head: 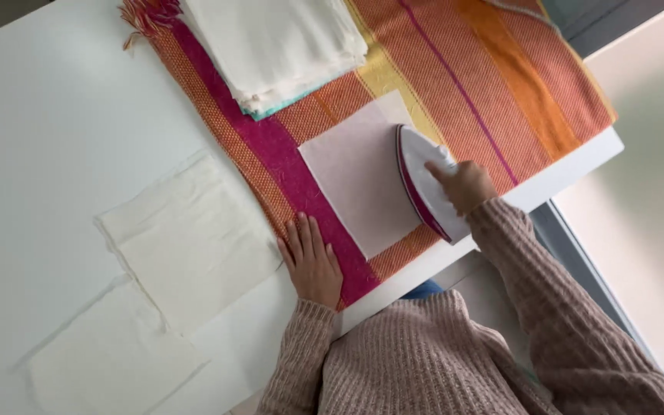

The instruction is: The person irons several small, light-colored fabric pieces on a white table covered with a colorful striped cloth. They use a white and red iron to press each piece, then fold it and place it on a growing stack. The person repeats this process for multiple pieces throughout the video.

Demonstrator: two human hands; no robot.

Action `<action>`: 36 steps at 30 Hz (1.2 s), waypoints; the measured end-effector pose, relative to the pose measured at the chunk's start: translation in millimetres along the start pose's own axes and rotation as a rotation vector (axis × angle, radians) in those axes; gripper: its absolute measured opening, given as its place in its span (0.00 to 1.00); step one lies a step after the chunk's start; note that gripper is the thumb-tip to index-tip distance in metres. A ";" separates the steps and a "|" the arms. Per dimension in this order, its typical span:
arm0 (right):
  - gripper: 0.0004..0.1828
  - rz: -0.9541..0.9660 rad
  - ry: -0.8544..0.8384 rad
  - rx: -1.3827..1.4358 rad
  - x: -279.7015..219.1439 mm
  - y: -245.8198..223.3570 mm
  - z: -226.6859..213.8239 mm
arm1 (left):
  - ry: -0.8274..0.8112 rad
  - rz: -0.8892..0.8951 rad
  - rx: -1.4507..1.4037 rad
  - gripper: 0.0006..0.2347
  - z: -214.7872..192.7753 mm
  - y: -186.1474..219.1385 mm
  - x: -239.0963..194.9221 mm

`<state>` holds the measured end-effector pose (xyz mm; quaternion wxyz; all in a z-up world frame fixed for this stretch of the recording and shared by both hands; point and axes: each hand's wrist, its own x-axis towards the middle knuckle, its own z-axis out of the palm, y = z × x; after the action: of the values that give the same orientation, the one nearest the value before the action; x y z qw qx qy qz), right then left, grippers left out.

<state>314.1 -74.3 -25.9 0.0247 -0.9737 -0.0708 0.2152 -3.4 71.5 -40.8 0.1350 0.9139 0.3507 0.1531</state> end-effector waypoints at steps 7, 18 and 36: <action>0.43 -0.002 -0.384 0.192 -42.3 -104.1 -30.9 | 0.092 -0.048 -0.046 0.23 3.1 29.7 70.2; 0.28 -0.781 -0.045 -0.749 88.6 -64.3 -86.6 | 0.077 -0.208 0.045 0.29 68.9 -3.7 161.4; 0.28 -1.683 -0.044 0.419 121.7 -222.4 65.4 | 0.052 -0.392 -0.447 0.06 34.0 -17.6 183.7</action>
<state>367.4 164.8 -118.2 0.3531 -0.5687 -0.7271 0.1527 128.6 204.8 -44.2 0.3508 0.7721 0.4817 0.2210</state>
